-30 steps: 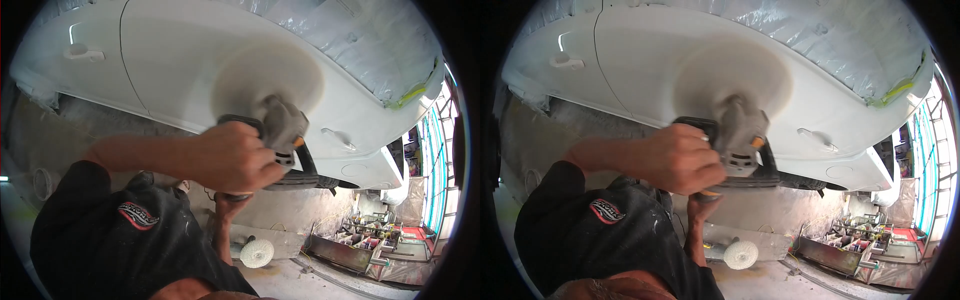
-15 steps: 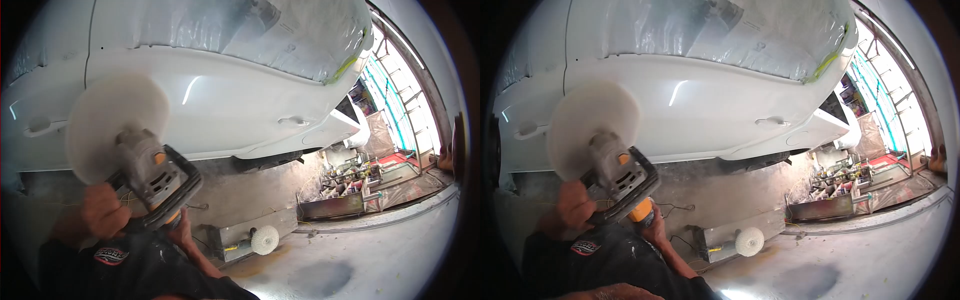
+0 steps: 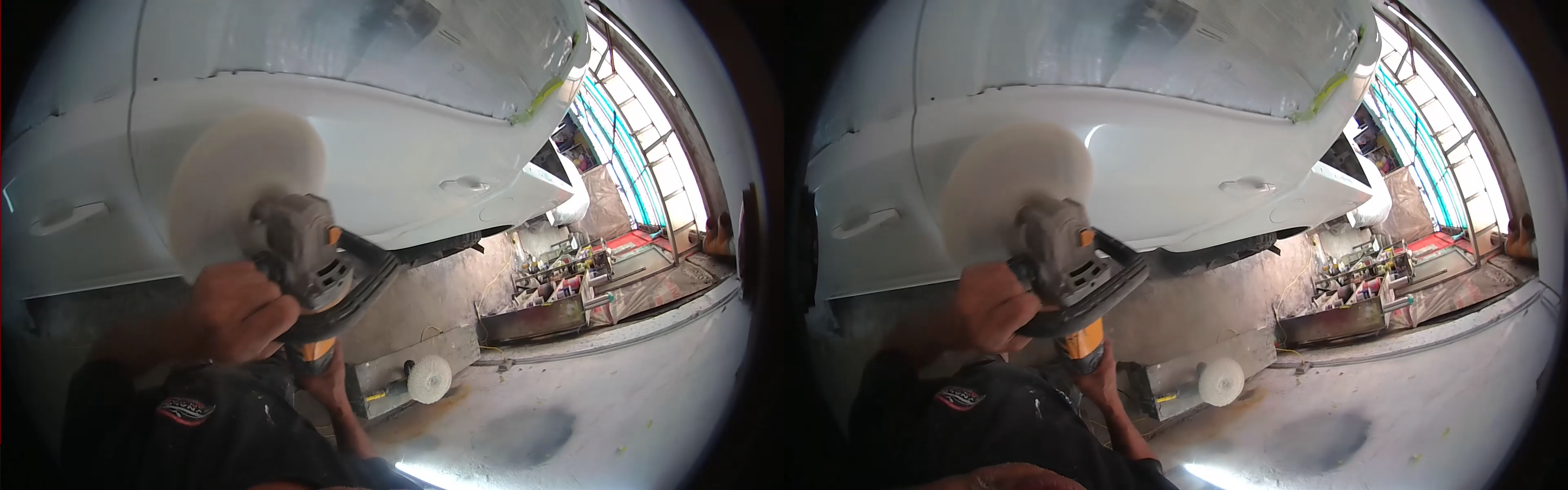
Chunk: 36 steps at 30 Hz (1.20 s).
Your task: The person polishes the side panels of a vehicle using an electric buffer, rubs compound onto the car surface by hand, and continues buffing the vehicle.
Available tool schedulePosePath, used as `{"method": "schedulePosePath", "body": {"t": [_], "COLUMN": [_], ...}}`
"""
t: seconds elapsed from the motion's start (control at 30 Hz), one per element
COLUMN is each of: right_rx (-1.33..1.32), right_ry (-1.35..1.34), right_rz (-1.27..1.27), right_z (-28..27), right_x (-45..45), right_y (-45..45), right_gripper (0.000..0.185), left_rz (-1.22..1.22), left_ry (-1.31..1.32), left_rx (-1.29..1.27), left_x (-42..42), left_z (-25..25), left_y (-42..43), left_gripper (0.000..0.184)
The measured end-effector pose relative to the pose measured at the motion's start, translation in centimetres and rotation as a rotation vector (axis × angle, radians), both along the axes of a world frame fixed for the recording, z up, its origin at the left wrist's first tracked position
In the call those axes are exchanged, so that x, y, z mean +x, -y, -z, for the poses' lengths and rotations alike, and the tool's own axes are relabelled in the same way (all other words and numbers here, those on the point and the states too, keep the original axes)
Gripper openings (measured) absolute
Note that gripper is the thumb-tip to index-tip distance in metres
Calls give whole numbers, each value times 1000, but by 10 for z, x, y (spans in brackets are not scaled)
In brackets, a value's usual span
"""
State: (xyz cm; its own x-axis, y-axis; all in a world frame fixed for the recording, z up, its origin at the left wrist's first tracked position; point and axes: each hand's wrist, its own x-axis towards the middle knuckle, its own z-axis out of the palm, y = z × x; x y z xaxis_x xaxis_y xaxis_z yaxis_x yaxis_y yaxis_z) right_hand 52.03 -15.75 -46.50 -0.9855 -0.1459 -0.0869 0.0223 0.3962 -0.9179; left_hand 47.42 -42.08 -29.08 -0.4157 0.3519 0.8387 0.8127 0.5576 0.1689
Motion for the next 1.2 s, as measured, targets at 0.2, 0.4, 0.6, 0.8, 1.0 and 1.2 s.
{"method": "schedulePosePath", "body": {"t": [0.2, 0.4, 0.6, 0.8, 1.0, 1.2], "right_rx": [32, -35, -238, -296, -339, -296], "right_ry": [-66, -137, -135, -118, -91, -164], "right_rz": [76, 133, 170, 267, 278, 316], "right_z": [-46, -68, -88, -110, -139, -197], "right_x": [-68, -149, -215, -262, -309, -355], "right_y": [-90, -205, -291, -339, -390, -405], "right_gripper": [80, 77, 72, 60, 52, 45], "left_rz": [8, 11, 39, 27, 79, 43], "left_ry": [-93, -53, -38, 76, 83, -32], "left_rx": [-13, 1, 0, -99, -135, -195], "left_x": [-94, -195, -282, -369, -424, -473], "left_z": [-25, -55, -81, -103, -147, -212], "left_y": [-102, -225, -332, -422, -479, -498], "left_gripper": [36, 34, 31, 27, 30, 36]}}
